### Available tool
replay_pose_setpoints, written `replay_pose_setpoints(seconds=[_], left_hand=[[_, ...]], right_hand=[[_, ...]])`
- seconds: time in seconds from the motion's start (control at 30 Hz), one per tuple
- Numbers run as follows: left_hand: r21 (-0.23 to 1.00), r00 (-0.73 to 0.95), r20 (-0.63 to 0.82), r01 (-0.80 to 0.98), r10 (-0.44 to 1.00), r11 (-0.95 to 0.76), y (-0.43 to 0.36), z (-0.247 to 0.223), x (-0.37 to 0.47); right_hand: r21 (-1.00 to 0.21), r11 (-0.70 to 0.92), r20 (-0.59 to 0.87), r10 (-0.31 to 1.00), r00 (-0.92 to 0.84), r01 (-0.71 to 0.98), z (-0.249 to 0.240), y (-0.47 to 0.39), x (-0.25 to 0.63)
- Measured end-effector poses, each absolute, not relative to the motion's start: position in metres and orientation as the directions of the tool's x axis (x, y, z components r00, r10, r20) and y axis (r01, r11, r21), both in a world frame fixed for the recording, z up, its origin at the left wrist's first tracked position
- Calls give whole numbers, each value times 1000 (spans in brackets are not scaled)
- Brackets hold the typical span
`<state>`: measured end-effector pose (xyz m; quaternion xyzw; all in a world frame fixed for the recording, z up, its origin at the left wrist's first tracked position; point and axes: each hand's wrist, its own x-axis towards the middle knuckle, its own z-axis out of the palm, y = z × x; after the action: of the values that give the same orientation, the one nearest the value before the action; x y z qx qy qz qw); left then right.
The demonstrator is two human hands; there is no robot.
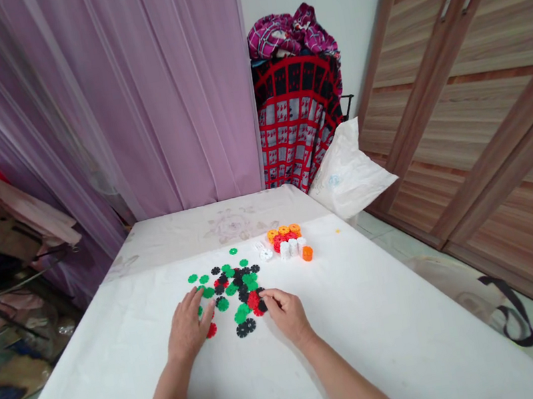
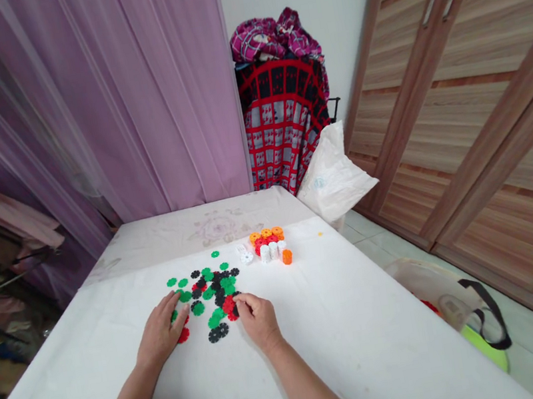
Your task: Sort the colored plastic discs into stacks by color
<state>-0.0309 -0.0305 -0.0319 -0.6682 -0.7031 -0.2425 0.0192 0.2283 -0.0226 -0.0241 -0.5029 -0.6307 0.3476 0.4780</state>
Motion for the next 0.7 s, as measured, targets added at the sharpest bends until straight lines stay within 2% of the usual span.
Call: replay_pose_setpoints(seconds=[0.3,0.47,0.7], left_hand=[[285,-98,358,959,928,-9,-62,-41,-10],[215,-31,382,975,924,-56,-75,-48,2],[122,-14,354,992,935,-31,-85,-50,23]], right_hand=[[-929,247,245,969,-46,276,-22,-26,231],[-945,241,240,970,-29,220,-21,-31,235],[-963,213,214,977,-13,163,-18,-33,235]])
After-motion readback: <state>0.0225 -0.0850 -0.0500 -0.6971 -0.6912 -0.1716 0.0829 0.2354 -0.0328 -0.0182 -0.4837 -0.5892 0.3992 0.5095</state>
